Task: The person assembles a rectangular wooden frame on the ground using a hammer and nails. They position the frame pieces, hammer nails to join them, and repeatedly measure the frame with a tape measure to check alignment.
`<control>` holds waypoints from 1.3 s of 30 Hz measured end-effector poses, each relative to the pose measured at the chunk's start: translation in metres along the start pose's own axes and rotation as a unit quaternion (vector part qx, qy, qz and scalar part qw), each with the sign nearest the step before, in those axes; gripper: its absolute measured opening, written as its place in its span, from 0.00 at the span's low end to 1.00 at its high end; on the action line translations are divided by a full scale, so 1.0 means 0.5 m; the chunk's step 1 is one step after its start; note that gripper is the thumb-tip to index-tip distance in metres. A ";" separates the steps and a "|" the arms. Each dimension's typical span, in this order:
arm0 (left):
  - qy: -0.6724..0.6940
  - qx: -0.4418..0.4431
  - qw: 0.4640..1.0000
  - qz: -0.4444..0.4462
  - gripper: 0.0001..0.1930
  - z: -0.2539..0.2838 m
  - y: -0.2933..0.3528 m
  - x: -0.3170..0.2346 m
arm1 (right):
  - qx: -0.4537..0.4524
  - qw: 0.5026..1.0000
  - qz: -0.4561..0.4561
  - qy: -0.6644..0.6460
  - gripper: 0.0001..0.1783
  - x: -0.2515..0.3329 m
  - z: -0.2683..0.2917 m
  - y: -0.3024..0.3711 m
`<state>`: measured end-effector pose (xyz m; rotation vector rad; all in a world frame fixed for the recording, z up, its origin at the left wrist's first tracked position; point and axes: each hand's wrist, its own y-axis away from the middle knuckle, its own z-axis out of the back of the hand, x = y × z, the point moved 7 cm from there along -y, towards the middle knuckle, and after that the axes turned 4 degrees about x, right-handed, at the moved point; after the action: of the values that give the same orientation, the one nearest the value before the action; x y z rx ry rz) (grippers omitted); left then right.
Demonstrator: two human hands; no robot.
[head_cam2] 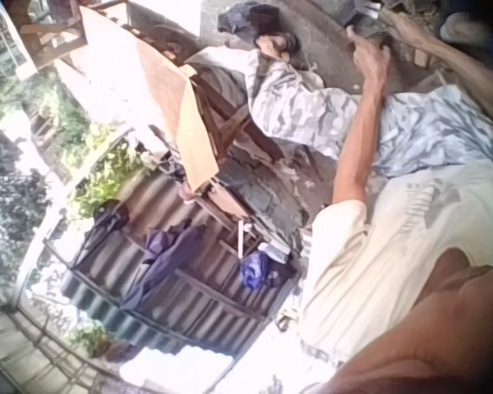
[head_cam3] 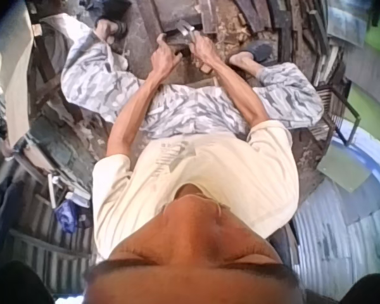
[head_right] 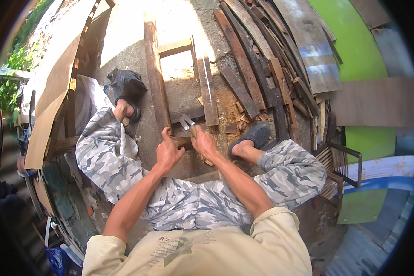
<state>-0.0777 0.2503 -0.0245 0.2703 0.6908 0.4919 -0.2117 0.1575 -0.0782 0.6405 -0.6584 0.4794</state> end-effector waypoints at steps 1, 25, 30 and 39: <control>0.002 -0.005 1.000 -0.009 0.48 -0.001 -0.003 -0.003 | -0.025 0.999 0.009 -0.019 0.22 0.015 0.016 0.001; -0.015 0.003 1.000 -0.009 0.48 -0.008 0.009 -0.036 | 0.138 0.984 -0.041 0.102 0.18 -0.078 -0.099 -0.016; -0.020 -0.004 0.999 -0.031 0.47 -0.004 0.006 -0.031 | 0.132 0.982 -0.096 0.094 0.16 -0.034 -0.030 -0.015; -0.043 0.012 0.999 -0.026 0.41 -0.019 0.015 -0.037 | 0.072 0.996 -0.045 -0.013 0.21 0.017 0.001 -0.039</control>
<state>-0.0989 0.2480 -0.0187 0.2936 0.6194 0.4200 -0.1945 0.1451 -0.0796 0.8097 -0.6199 0.4378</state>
